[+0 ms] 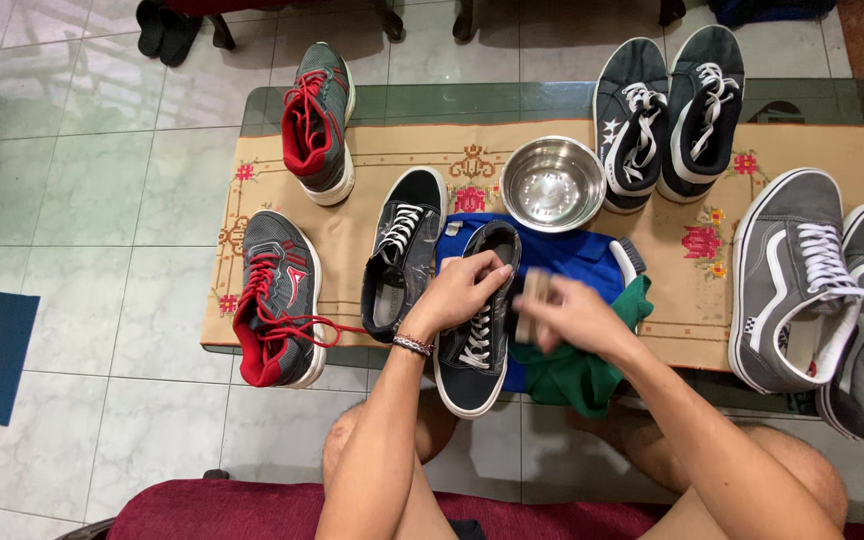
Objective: The person scrubs the sole of a black sneaker with a small rectangular block, then flips the shoe to scrub the upper fabric. The person continues to scrub the shoe's sole and upper parts repeatedly.
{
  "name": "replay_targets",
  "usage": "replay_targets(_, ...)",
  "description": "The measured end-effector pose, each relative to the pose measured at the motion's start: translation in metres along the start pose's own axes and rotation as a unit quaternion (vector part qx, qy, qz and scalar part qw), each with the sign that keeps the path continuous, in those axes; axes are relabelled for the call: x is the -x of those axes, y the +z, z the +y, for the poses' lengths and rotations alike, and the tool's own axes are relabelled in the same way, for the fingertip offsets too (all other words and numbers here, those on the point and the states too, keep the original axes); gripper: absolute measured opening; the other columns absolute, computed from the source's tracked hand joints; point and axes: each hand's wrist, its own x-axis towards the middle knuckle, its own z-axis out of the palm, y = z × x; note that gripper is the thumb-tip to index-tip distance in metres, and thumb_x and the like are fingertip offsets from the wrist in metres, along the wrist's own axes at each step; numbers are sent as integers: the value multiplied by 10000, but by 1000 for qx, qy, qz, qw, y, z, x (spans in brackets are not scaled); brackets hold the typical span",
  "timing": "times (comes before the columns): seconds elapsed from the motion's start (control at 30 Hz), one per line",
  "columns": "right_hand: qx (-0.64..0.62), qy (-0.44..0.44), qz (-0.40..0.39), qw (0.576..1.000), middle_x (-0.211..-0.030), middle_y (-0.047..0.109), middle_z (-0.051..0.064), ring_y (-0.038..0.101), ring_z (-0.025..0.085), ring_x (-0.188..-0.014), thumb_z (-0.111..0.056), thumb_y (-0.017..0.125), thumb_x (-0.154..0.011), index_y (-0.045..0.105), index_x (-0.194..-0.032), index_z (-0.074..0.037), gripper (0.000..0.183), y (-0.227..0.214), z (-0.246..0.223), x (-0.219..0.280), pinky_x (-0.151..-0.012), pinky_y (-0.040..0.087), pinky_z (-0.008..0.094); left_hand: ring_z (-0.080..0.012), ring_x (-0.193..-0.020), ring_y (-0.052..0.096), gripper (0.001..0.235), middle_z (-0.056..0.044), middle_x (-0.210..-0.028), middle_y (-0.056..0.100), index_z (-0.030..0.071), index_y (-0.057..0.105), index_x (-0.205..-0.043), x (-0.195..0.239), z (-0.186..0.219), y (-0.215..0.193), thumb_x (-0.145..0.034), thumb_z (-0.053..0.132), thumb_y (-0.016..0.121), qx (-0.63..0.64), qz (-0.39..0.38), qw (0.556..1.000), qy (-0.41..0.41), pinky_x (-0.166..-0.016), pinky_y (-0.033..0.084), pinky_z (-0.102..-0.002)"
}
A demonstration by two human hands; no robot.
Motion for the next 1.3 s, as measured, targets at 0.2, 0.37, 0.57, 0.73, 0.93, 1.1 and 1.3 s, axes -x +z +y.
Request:
replay_targets(0.2,-95,61,-168,979,-701,792,368,844,396,-597,-344,828,-1005,653,-1139,32,435,0,-5,5,-567,690,448,-356,-800,747,222,-97,-687,736,178,813,-1082,1,-4,1,-1084,350,672,-1,4,1000,1,-905,545,-450)
replay_targets(0.37,-120,15,-79,989,-728,815,283,830,347,-561,-377,765,-1039,679,-1228,-28,407,-1,19,-26,-491,672,413,-366,-819,750,232,-85,-708,753,207,811,-1105,4,14,-2,-1088,384,662,-35,8,999,13,-959,513,-440)
replay_targets(0.57,132,-85,-176,972,-909,843,267,858,423,-864,-504,847,-902,748,-1072,-52,493,13,10,21,-800,657,546,-417,-862,754,220,-105,-751,785,197,800,-1134,7,8,-2,-1104,364,660,-62,29,997,32,-1020,503,-469)
replay_targets(0.73,100,-136,-163,972,-768,879,91,847,289,-756,-366,871,-892,708,-932,-156,269,7,32,6,-765,668,424,-367,-845,775,197,-96,-751,792,190,817,-1097,6,6,3,-1080,340,689,-17,36,999,26,-952,547,-452)
replay_targets(0.93,216,-318,-44,922,-1060,787,341,807,536,-1004,-381,864,-944,630,-1344,-23,585,48,45,32,-840,659,636,-387,-828,755,227,-87,-714,762,199,811,-1079,0,-9,13,-1114,375,672,-100,78,990,55,-1020,516,-438)
replay_targets(1.1,177,-276,11,945,-895,782,240,815,459,-893,-490,865,-915,689,-1120,-169,419,12,35,27,-742,622,568,-445,-794,770,218,-134,-681,735,132,784,-1006,6,10,9,-1102,308,697,-75,146,983,82,-866,577,-503)
replay_targets(1.3,220,-218,67,948,-929,770,166,813,396,-906,-527,836,-949,659,-1200,-212,440,4,51,21,-752,617,518,-408,-685,758,304,-90,-576,652,145,780,-922,7,9,9,-1101,374,693,-17,246,969,-19,-686,567,-473)
